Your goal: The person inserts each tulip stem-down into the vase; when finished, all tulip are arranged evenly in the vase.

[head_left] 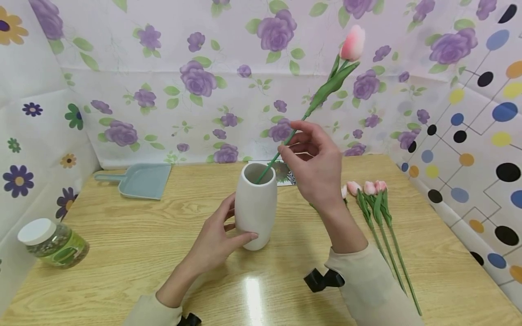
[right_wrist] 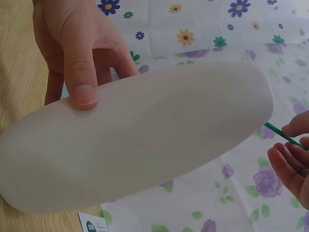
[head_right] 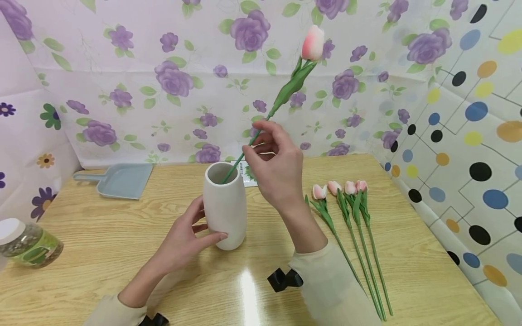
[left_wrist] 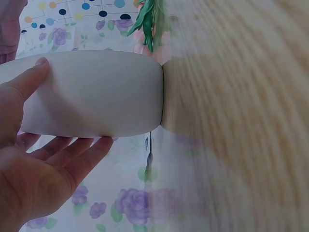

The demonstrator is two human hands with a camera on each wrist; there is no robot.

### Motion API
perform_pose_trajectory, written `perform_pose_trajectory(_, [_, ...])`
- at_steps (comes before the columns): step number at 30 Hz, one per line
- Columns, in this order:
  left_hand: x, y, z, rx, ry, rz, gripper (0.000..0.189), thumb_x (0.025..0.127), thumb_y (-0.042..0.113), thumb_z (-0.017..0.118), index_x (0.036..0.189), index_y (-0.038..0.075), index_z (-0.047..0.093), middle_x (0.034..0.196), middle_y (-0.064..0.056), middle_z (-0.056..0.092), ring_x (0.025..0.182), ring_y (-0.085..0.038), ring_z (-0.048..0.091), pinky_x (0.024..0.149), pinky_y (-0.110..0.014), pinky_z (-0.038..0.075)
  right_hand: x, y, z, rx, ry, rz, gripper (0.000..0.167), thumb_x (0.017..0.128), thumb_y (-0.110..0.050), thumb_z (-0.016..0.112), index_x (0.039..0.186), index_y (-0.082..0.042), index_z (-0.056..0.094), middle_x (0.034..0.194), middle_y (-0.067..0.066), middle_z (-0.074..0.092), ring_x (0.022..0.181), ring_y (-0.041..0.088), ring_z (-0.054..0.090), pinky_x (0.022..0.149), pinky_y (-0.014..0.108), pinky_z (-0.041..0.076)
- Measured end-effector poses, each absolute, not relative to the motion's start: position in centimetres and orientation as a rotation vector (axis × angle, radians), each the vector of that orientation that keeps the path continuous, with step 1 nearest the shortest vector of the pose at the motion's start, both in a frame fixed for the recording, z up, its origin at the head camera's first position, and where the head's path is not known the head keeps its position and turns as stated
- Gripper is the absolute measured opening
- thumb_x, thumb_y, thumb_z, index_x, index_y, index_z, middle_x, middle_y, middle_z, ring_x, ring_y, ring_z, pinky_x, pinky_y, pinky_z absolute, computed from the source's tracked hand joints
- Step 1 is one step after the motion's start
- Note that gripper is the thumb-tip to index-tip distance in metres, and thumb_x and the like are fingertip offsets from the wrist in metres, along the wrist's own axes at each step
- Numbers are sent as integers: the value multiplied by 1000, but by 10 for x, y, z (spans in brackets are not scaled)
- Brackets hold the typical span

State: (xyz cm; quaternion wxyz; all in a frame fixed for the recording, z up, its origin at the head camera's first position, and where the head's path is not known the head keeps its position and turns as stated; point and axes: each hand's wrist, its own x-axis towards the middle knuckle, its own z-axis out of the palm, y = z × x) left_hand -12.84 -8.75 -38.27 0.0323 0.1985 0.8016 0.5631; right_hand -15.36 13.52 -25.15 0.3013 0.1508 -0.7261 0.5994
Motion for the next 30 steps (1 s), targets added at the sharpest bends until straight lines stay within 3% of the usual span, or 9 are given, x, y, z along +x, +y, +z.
perform_pose_trajectory(8, [-129, -88, -384, 628, 2471, 1727, 97, 86, 26, 90, 164, 32, 32, 155, -2, 52, 140, -30, 55, 109, -52, 57, -152, 131, -253, 472, -2017, 1545, 40, 87, 5, 79, 126, -1, 72, 95, 15, 70, 84, 14, 68, 75, 22, 62])
perform_pose_trajectory(17, [-129, -88, -384, 627, 2460, 1736, 97, 87, 26, 90, 164, 31, 32, 156, -2, 51, 140, -30, 55, 109, -52, 57, -148, 129, -257, 555, -2141, 1403, 38, 88, 1, 81, 125, -3, 73, 98, 14, 73, 85, 22, 68, 73, 21, 59])
perform_pose_trajectory(30, [-129, -89, -383, 628, 2466, 1733, 97, 87, 26, 90, 164, 31, 32, 155, -2, 52, 139, -30, 56, 109, -53, 57, -145, 128, -258, 651, -2188, 1299, 25, 91, -1, 80, 115, -6, 79, 91, 9, 76, 75, 16, 69, 69, 24, 60])
